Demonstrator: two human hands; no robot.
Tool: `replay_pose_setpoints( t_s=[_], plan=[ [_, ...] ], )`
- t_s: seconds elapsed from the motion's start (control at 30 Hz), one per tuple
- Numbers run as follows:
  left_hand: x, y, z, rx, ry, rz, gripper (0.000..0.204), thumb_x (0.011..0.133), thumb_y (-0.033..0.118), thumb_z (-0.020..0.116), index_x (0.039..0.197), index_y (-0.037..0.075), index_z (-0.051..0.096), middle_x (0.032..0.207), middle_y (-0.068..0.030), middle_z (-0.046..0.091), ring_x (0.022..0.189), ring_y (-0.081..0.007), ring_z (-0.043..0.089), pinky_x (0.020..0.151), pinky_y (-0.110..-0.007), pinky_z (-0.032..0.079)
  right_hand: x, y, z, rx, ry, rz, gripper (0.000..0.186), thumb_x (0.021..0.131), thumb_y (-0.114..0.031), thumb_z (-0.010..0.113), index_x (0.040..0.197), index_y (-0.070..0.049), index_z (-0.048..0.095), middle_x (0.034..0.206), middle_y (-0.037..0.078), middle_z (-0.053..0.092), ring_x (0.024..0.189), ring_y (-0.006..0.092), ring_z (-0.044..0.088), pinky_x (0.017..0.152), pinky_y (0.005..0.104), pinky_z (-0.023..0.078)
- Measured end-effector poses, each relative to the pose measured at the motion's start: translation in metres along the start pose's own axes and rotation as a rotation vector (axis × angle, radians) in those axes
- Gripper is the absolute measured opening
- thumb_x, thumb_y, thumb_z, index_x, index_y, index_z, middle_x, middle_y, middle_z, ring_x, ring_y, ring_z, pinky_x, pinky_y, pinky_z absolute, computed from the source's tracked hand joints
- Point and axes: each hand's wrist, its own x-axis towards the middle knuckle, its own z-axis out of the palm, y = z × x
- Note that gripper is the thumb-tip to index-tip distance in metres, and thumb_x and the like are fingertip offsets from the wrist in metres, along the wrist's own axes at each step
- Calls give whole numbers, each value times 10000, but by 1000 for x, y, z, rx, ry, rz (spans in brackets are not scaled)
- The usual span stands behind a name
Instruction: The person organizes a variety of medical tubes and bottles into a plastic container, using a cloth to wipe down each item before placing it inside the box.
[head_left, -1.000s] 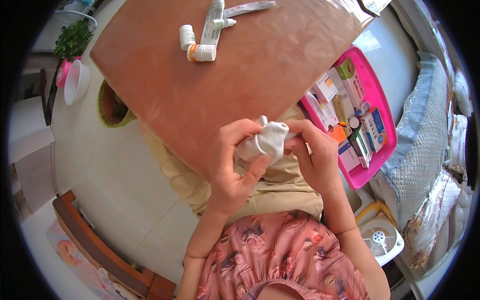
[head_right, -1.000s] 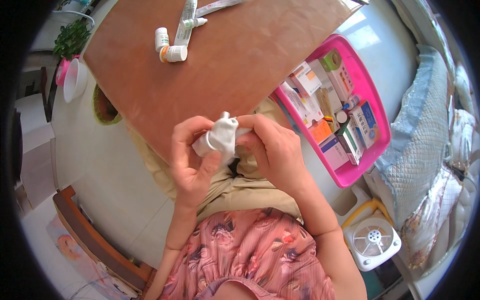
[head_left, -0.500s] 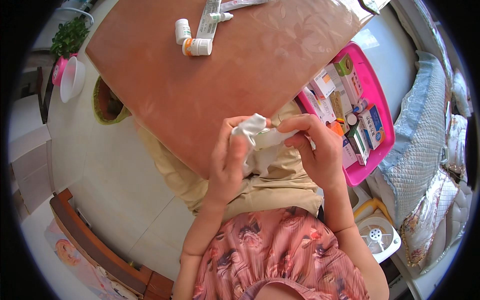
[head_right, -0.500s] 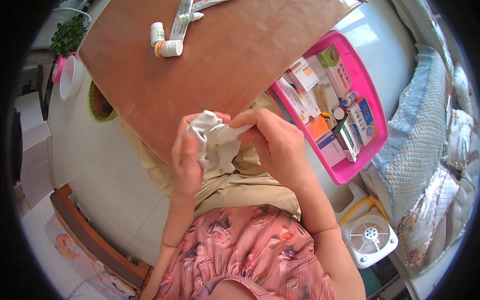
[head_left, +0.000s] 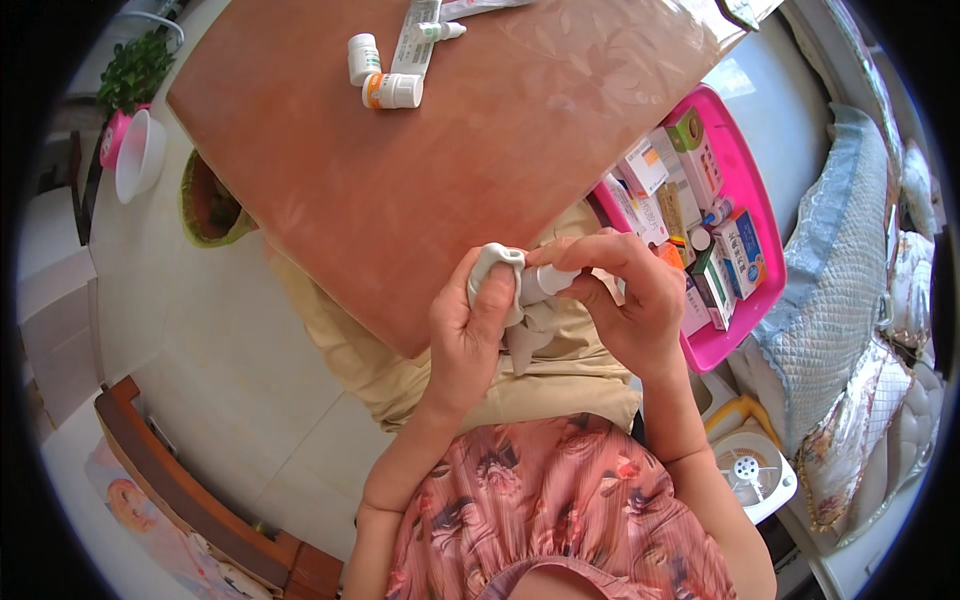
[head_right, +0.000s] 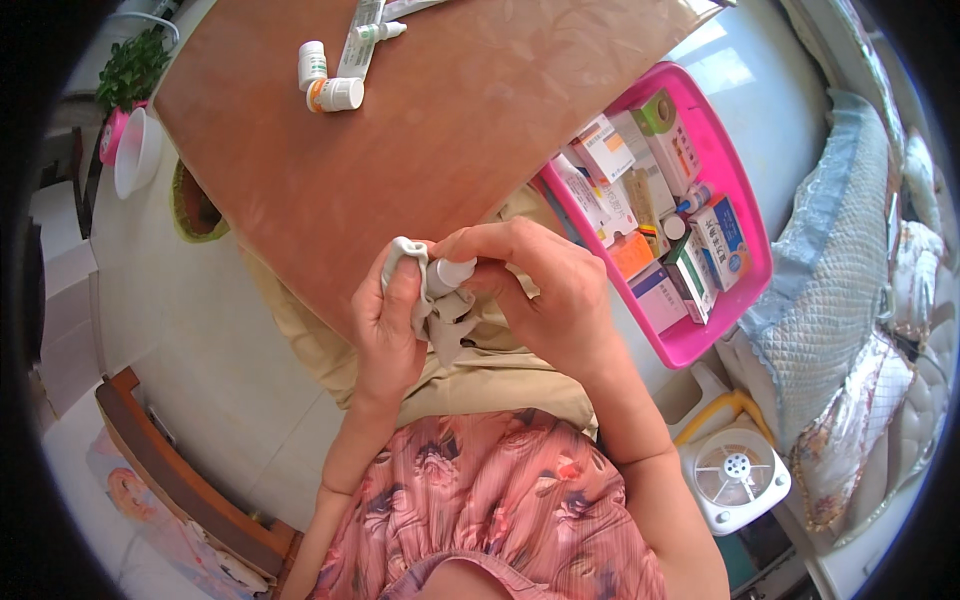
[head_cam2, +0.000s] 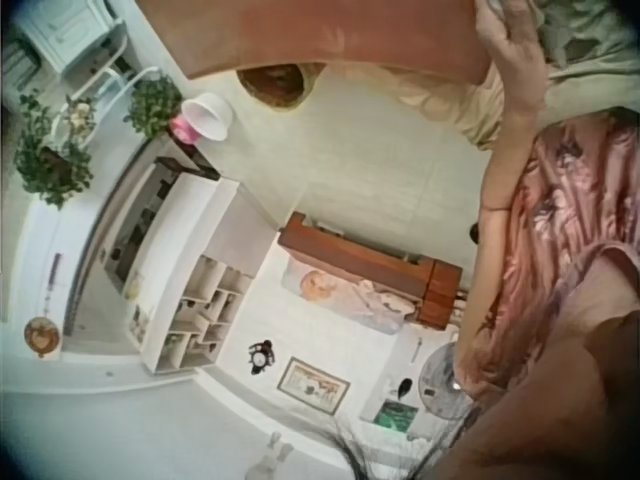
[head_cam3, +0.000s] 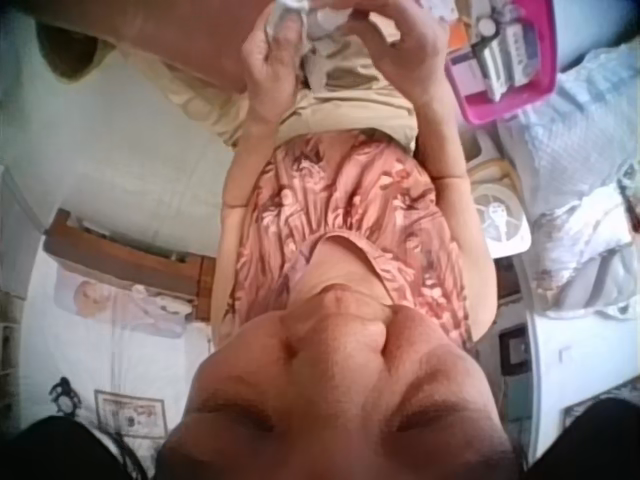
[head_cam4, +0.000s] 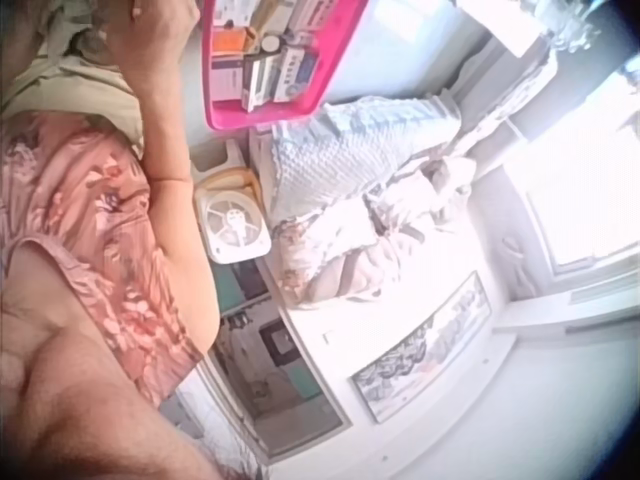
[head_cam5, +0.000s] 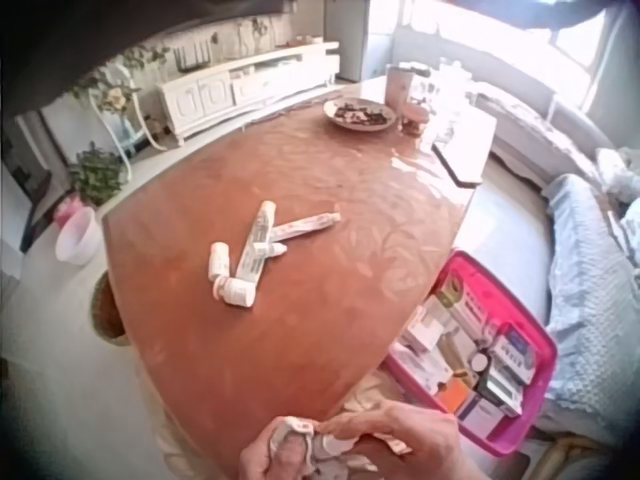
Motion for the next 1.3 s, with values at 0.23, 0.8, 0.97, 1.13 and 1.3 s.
replay_pose_setpoints(
  t_s=[0.23, 0.8, 0.97, 1.13, 1.3],
  plan=[
    [2, 5, 16, 205, 166, 252, 303, 1052, 256, 421, 1092, 0, 577, 969, -25, 599, 875, -79, 542, 772, -240, 449, -5, 12, 12, 80, -27, 48, 299, 756, -42, 766, 1035, -39, 658, 1116, 98, 638, 956, 194, 622, 779, 290, 519],
    [-9, -1, 22, -3, 43, 212, 385, 957, 122, 618, 1290, 0, 469, 1201, -43, 557, 1089, -108, 534, 940, -262, 446, -19, -2, 18, -505, -22, -97, 543, 726, -4, 684, 1247, -81, 550, 1002, 107, 577, 810, 267, 609, 671, 356, 513],
    [-7, -2, 22, -145, 143, 150, 403, 908, 58, 671, 1264, -4, 492, 1163, -50, 589, 1041, -106, 575, 898, -273, 493, -18, -11, 9, -697, -23, -192, 600, 670, 7, 688, 1247, -130, 592, 1039, 71, 561, 798, 229, 599, 649, 325, 511],
    [-6, -2, 20, -468, 71, 152, 414, 919, 92, 654, 1283, -12, 487, 1160, -60, 595, 1034, -114, 580, 889, -273, 488, -22, -5, 12, -475, 163, -248, 459, 709, 25, 739, 1145, -28, 604, 995, 94, 623, 773, 218, 641, 615, 300, 512],
    [-7, -1, 19, -497, 39, 90, 431, 905, 98, 672, 1282, -5, 490, 1167, -68, 607, 1052, -127, 585, 911, -299, 484, -26, -11, 1, -99, -9, 74, 330, 811, -59, 750, 1091, 13, 592, 814, 88, 655, 695, 147, 681, 588, 239, 515]
  ],
)
